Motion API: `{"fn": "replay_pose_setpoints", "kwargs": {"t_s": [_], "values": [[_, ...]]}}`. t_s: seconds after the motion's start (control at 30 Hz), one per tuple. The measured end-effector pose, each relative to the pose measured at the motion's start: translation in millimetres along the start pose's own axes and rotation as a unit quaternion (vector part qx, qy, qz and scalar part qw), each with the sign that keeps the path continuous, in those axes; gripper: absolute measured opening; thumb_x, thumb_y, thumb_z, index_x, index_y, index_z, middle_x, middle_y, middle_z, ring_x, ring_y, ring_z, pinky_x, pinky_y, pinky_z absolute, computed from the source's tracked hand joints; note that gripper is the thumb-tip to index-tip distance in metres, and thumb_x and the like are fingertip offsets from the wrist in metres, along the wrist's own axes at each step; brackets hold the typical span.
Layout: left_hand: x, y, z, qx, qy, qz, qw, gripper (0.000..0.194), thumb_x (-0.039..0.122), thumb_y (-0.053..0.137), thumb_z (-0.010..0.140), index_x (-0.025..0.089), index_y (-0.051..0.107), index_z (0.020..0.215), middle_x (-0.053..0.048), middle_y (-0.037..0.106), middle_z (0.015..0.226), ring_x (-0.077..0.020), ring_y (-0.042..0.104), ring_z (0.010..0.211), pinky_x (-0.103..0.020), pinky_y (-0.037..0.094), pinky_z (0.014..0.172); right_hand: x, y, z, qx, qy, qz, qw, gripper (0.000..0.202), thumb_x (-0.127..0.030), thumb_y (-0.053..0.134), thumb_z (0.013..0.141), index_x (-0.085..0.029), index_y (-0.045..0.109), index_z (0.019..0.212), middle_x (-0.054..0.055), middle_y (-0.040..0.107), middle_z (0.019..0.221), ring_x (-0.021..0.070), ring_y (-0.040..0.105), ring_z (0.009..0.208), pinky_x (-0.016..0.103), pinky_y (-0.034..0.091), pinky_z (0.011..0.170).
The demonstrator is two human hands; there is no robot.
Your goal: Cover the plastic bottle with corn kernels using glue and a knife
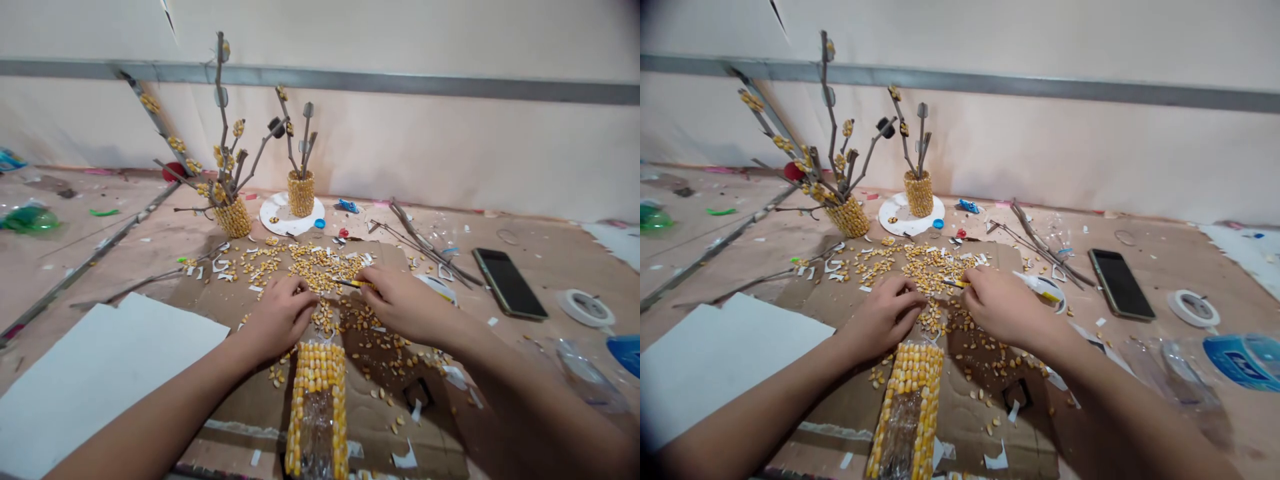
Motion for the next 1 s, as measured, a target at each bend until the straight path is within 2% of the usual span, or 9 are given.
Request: {"fn": "replay_pose_setpoints", "kwargs": {"t_s": [0.07, 0.2, 0.4, 0.57, 0.63, 0.73, 0.9, 1.0], "values": [[-1.1, 2.3, 1.4, 0.007, 0.005, 0.0, 1.0, 0.024, 0.022, 0.056, 0.104, 0.023, 0.08, 0.11, -0.01, 0.067, 0.108, -0.0271, 0.06, 0.104, -0.044, 0.042, 0.095, 1.3, -1.6, 0.9, 0.01, 0.005, 0.005, 1.0, 0.017, -0.025, 0.052, 0.101, -0.023, 0.068, 0.095, 0.008, 0.075, 0.087, 0.024, 0.068, 0.08, 0.033, 0.048, 0.071], [-0.8, 6.8, 2.3, -0.019, 0.039, 0.038, 0.998, 0.027, 0.022, 0.058, 0.103, 0.027, 0.08, 0.119, -0.011, 0.067, 0.115, -0.0287, 0.058, 0.107, -0.048, 0.04, 0.099, 6.5, -3.9, 2.7, 0.039, 0.004, 0.01, 0.999, 0.02, -0.027, 0.053, 0.1, -0.023, 0.072, 0.102, 0.01, 0.078, 0.096, 0.0269, 0.07, 0.085, 0.038, 0.051, 0.074], [0.5, 0.8, 2.1, -0.017, 0.038, 0.083, 0.996, 0.024, 0.025, 0.057, 0.104, 0.023, 0.081, 0.107, -0.011, 0.068, 0.112, -0.0288, 0.057, 0.105, -0.048, 0.037, 0.099, 10.4, -7.5, 2.4, 0.035, 0.006, -0.005, 0.999, 0.021, -0.029, 0.049, 0.103, -0.022, 0.069, 0.106, 0.01, 0.079, 0.103, 0.0276, 0.072, 0.092, 0.039, 0.051, 0.076], [0.3, 7.1, 3.4, -0.047, 0.065, 0.054, 0.995, 0.034, 0.018, 0.057, 0.104, 0.032, 0.076, 0.129, -0.01, 0.067, 0.124, -0.0289, 0.057, 0.112, -0.049, 0.035, 0.102, 6.7, -12.7, 2.1, 0.027, 0.024, 0.009, 0.999, 0.022, -0.026, 0.047, 0.103, -0.022, 0.068, 0.107, 0.012, 0.079, 0.109, 0.0294, 0.072, 0.099, 0.041, 0.051, 0.08], [-0.9, 9.9, 3.7, -0.057, 0.061, 0.047, 0.995, 0.04, 0.015, 0.058, 0.102, 0.034, 0.075, 0.132, -0.01, 0.065, 0.127, -0.0295, 0.057, 0.115, -0.049, 0.034, 0.104, 5.7, -13.9, 2.1, 0.032, 0.021, 0.015, 0.999, 0.021, -0.025, 0.047, 0.103, -0.022, 0.068, 0.105, 0.012, 0.079, 0.108, 0.0296, 0.073, 0.098, 0.041, 0.051, 0.079], [-1.8, 9.1, 3.7, -0.053, 0.05, 0.045, 0.996, 0.037, 0.018, 0.06, 0.102, 0.034, 0.077, 0.129, -0.01, 0.066, 0.127, -0.0301, 0.055, 0.116, -0.049, 0.034, 0.104, 5.6, -15.0, 1.6, 0.046, 0.011, 0.024, 0.999, 0.021, -0.025, 0.048, 0.103, -0.023, 0.069, 0.105, 0.011, 0.08, 0.107, 0.0295, 0.073, 0.098, 0.041, 0.053, 0.08], [-2.6, 3.5, 4.7, -0.04, 0.033, 0.049, 0.997, 0.026, 0.023, 0.058, 0.104, 0.028, 0.082, 0.114, -0.01, 0.069, 0.115, -0.0301, 0.054, 0.111, -0.047, 0.034, 0.098, 7.0, -16.6, 0.2, 0.067, -0.003, 0.025, 0.997, 0.021, -0.025, 0.05, 0.101, -0.024, 0.07, 0.106, 0.01, 0.08, 0.107, 0.0292, 0.073, 0.098, 0.043, 0.054, 0.082], [-3.3, 4.9, 6.5, -0.037, 0.038, 0.053, 0.997, 0.027, 0.024, 0.057, 0.105, 0.029, 0.08, 0.119, -0.009, 0.07, 0.118, -0.029, 0.055, 0.11, -0.046, 0.034, 0.098, 7.9, -16.1, 1.0, 0.061, 0.003, 0.031, 0.998, 0.023, -0.026, 0.049, 0.102, -0.023, 0.07, 0.108, 0.011, 0.08, 0.109, 0.0302, 0.073, 0.1, 0.043, 0.055, 0.083]]}}
Point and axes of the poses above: each hand's wrist, its own z-axis towards the middle knuckle, its own y-axis out of the palm, x = y × z, the point moved 3 cm from there along z, towards the middle knuckle
